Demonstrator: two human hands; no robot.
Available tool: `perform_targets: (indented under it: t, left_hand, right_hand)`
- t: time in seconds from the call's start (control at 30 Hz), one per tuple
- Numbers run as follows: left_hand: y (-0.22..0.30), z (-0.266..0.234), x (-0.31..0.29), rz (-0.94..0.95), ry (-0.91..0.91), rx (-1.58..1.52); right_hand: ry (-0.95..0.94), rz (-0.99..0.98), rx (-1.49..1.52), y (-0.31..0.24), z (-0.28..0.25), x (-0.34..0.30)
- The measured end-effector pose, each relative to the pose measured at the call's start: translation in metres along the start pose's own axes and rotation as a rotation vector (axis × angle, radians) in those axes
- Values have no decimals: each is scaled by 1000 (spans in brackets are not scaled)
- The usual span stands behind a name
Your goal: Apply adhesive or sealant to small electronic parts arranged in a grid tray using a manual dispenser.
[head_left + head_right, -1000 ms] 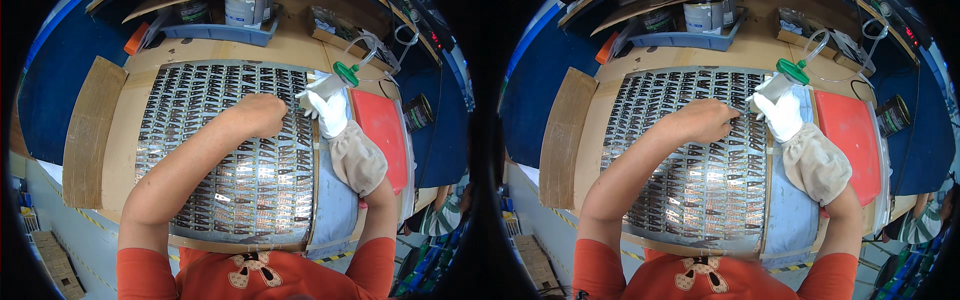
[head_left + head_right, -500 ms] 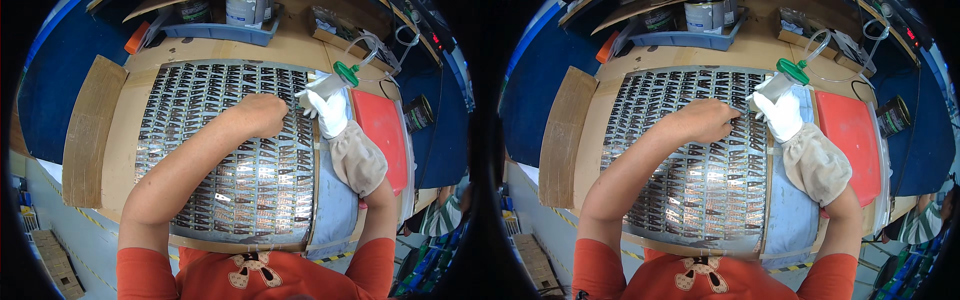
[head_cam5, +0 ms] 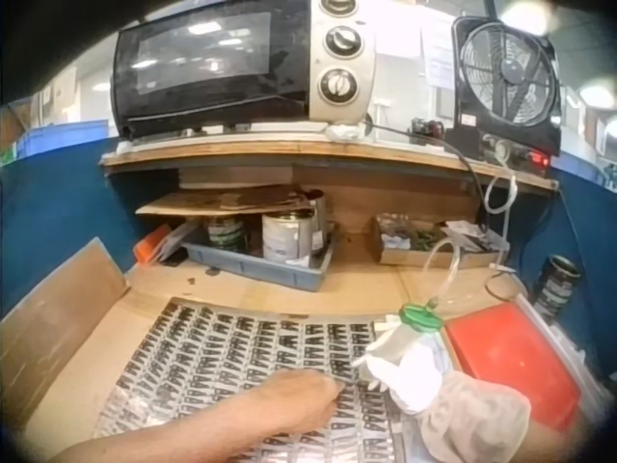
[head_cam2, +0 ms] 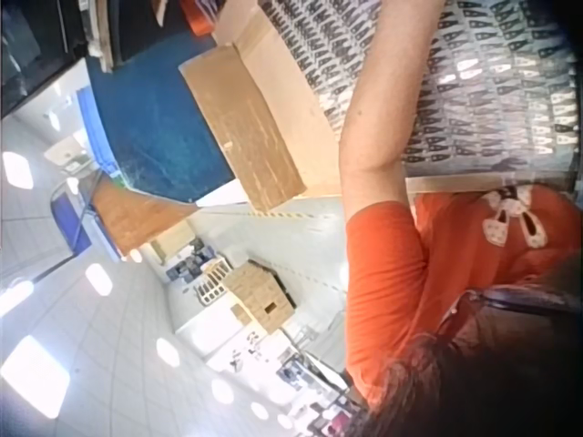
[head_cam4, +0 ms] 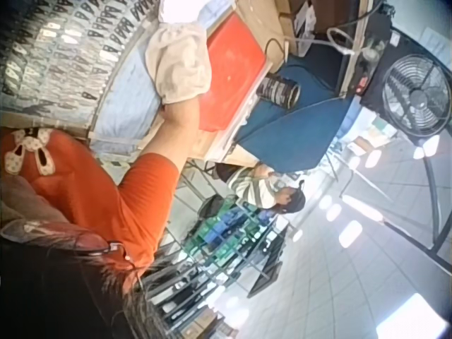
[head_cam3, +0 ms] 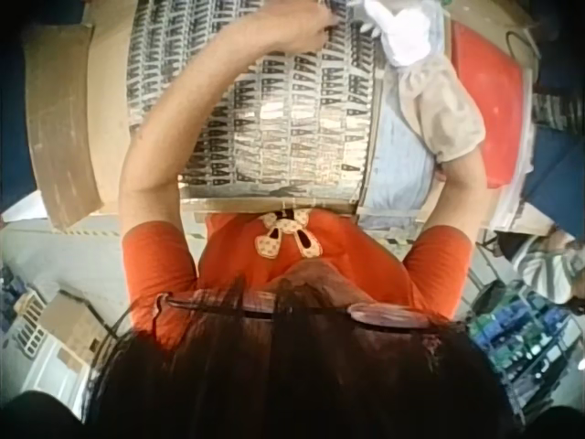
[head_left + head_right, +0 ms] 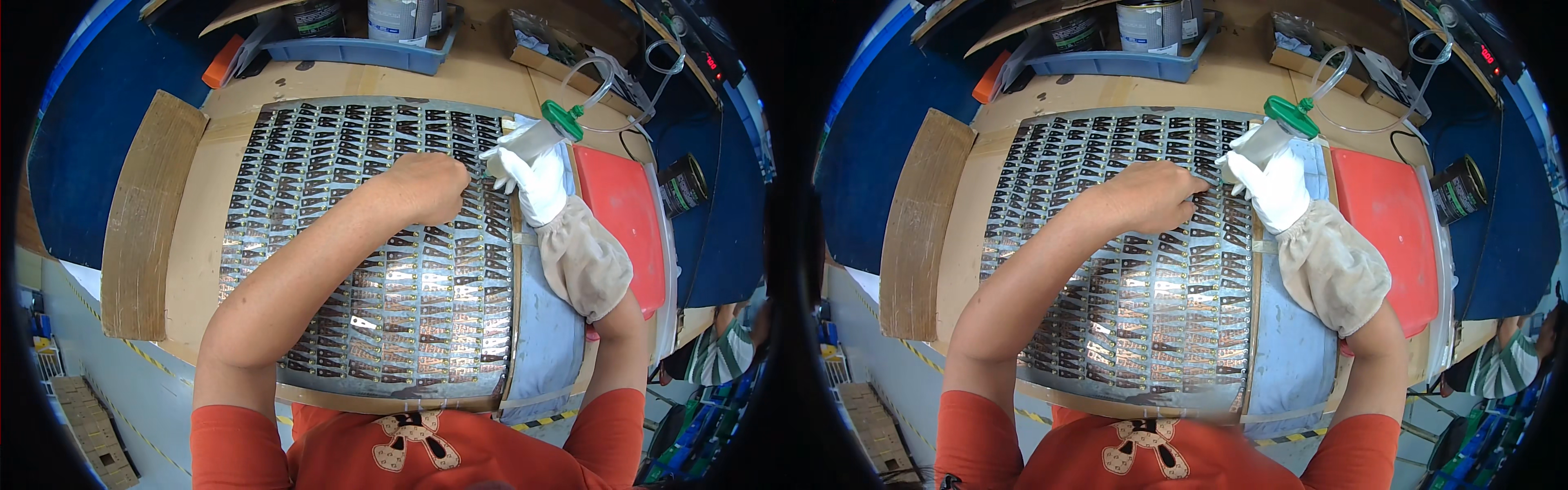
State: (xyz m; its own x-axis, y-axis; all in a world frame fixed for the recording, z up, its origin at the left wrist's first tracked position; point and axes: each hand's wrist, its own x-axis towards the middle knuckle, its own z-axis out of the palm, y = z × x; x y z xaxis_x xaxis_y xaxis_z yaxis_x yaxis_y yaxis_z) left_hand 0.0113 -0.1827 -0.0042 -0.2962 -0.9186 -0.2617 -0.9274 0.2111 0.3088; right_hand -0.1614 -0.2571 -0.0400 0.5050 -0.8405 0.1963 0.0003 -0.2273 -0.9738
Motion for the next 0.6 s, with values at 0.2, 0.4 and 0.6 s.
perform_targets:
  t: [0.2, 0.4, 0.6]
  left_hand:
    - [-1, 2, 3, 19, 14, -6]
    - [0, 0, 0, 9, 14, -9]
    - [0, 2, 1, 8, 11, -6]
  right_hand:
    - [31, -59, -50, 4, -5, -1]
    - [22, -47, 6, 2, 0, 0]
    - [19, -18, -23, -2, -2, -2]
